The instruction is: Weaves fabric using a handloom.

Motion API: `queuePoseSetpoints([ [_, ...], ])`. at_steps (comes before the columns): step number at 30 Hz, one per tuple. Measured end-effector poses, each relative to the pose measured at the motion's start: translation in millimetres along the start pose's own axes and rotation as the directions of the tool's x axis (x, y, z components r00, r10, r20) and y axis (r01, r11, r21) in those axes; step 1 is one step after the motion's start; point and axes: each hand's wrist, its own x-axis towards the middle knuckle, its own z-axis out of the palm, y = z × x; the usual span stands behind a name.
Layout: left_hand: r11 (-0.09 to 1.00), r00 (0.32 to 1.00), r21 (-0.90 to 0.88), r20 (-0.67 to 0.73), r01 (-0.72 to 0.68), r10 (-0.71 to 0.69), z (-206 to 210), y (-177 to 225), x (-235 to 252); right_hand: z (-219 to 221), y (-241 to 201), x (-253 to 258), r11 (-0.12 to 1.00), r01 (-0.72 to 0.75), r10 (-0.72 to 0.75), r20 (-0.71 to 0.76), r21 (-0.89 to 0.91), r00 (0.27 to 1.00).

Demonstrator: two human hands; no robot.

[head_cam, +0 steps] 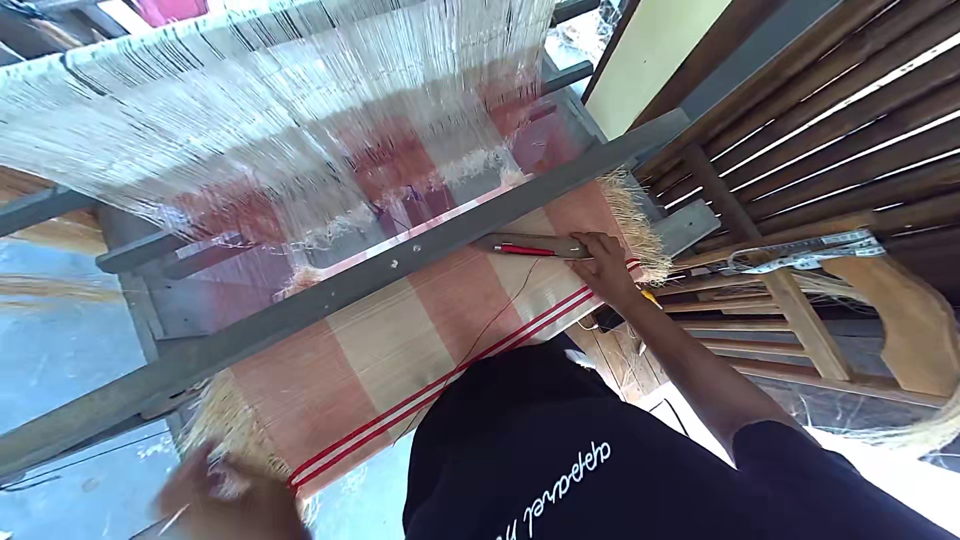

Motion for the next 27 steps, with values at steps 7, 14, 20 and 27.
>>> queuePoseSetpoints([
  [7, 0.824, 0.745, -0.397, 0.380, -0.404, 0.548, 174.6, 174.3, 31.5, 8.9, -35.2, 0.2, 0.982, 0.015, -0.032, 0.086, 0.186, 0.996],
  [14, 0.777, 0.760, -0.436, 0.265, -0.455, 0.594, 227.9, 199.4, 34.0, 15.8, -41.0, -7.6, 0.967, 0.001, -0.023, 0.083, 0.254, 0.996],
  [20, 0.739, 0.723, -0.466, 0.262, -0.486, 0.640, 233.1, 215.0, 31.5, 10.1, -44.5, -3.2, 0.955, -0.017, -0.019, 0.118, 0.296, 0.993],
  [27, 0.822, 0.975, -0.564, 0.216, 0.084, 0.049, 157.9, 147.8, 35.7, -13.7, -28.5, -7.4, 0.644, -0.432, 0.326, 0.284, 0.632, 0.902],
])
